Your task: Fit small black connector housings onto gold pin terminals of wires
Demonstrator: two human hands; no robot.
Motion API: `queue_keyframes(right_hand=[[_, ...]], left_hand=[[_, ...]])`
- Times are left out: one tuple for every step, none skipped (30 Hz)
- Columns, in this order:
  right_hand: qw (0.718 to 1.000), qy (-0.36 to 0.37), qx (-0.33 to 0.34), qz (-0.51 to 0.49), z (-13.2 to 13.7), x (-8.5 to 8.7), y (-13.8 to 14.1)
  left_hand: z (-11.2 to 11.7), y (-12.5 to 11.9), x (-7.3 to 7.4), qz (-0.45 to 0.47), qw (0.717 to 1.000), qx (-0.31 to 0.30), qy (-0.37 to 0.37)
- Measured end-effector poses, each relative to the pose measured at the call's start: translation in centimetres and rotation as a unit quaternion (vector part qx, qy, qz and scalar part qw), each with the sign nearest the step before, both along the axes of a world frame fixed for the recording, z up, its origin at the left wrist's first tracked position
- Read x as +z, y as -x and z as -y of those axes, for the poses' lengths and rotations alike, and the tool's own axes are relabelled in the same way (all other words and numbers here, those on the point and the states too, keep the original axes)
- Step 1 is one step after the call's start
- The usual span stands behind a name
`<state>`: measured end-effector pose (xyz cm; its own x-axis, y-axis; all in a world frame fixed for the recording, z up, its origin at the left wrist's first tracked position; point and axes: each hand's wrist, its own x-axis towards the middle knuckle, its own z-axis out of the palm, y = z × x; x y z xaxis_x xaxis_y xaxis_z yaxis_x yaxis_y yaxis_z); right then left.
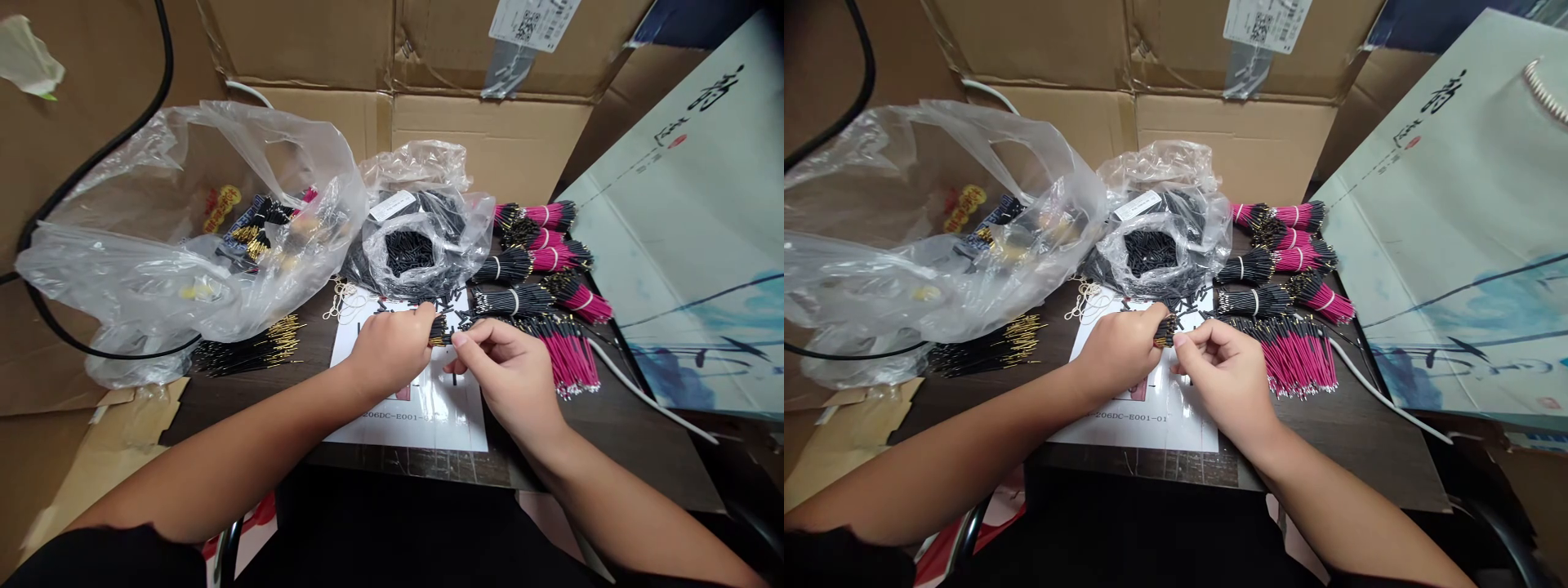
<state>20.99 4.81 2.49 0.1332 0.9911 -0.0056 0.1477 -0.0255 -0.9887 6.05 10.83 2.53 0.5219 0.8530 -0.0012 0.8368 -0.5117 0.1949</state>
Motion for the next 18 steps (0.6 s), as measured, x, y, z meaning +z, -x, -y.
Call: queue_keyframes(right_hand=[[1.000,0.000,0.000,0.000,-0.01,0.00,-0.01],[1.000,-0.001,0.000,0.000,-0.02,0.00,-0.01],[1.000,-0.001,0.001,0.001,-0.04,0.01,-0.01],[1.000,-0.001,0.002,0.002,-0.07,0.02,0.00],[1.000,0.000,0.003,0.003,-0.11,0.04,0.00],[1.000,0.001,0.003,0.005,-0.14,0.04,0.00],[1.000,0.002,0.004,0.006,-0.17,0.04,-0.01],[1.000,0.003,0.005,0.007,-0.20,0.02,-0.04],[1.000,0.005,0.007,0.007,-0.23,-0.01,-0.07],[1.000,0.007,0.011,0.007,-0.24,-0.06,-0.11],[1.000,0.010,0.015,0.007,-0.25,-0.11,-0.16],[1.000,0.013,0.019,0.008,-0.25,-0.16,-0.20],[1.000,0.017,0.023,0.008,-0.25,-0.20,-0.24],[0.999,0.021,0.026,0.007,-0.24,-0.20,-0.27],[0.999,0.025,0.027,0.007,-0.24,-0.18,-0.29],[0.999,0.029,0.029,0.006,-0.24,-0.12,-0.30],[0.999,0.033,0.029,0.006,-0.25,-0.03,-0.30],[0.999,0.037,0.030,0.007,-0.26,0.07,-0.28]], left_hand=[[-0.01,0.00,-0.02,0.002,1.000,0.000,-0.002],[-0.02,0.00,-0.03,0.003,1.000,0.000,-0.003],[-0.02,0.00,-0.04,0.003,1.000,0.001,-0.003],[-0.02,0.00,-0.03,0.003,1.000,0.002,-0.003],[-0.02,0.00,-0.03,0.002,1.000,0.002,-0.003],[-0.01,-0.01,-0.02,0.002,1.000,0.002,-0.003],[-0.01,-0.01,-0.02,0.001,1.000,0.001,-0.003],[-0.02,-0.01,-0.02,0.001,1.000,0.001,-0.004],[-0.03,-0.02,-0.02,0.001,1.000,0.000,-0.004],[-0.04,-0.01,-0.02,0.000,1.000,-0.001,-0.004],[-0.06,-0.01,-0.02,-0.002,1.000,-0.001,-0.003],[-0.08,0.01,-0.01,-0.003,1.000,-0.002,-0.001],[-0.10,0.02,0.00,-0.005,1.000,-0.002,0.002],[-0.12,0.04,0.02,-0.006,1.000,-0.003,0.005],[-0.13,0.06,0.03,-0.007,1.000,-0.003,0.008],[-0.13,0.07,0.04,-0.008,1.000,-0.004,0.009],[-0.12,0.08,0.04,-0.010,1.000,-0.005,0.009],[-0.11,0.09,0.03,-0.012,1.000,-0.006,0.008]])
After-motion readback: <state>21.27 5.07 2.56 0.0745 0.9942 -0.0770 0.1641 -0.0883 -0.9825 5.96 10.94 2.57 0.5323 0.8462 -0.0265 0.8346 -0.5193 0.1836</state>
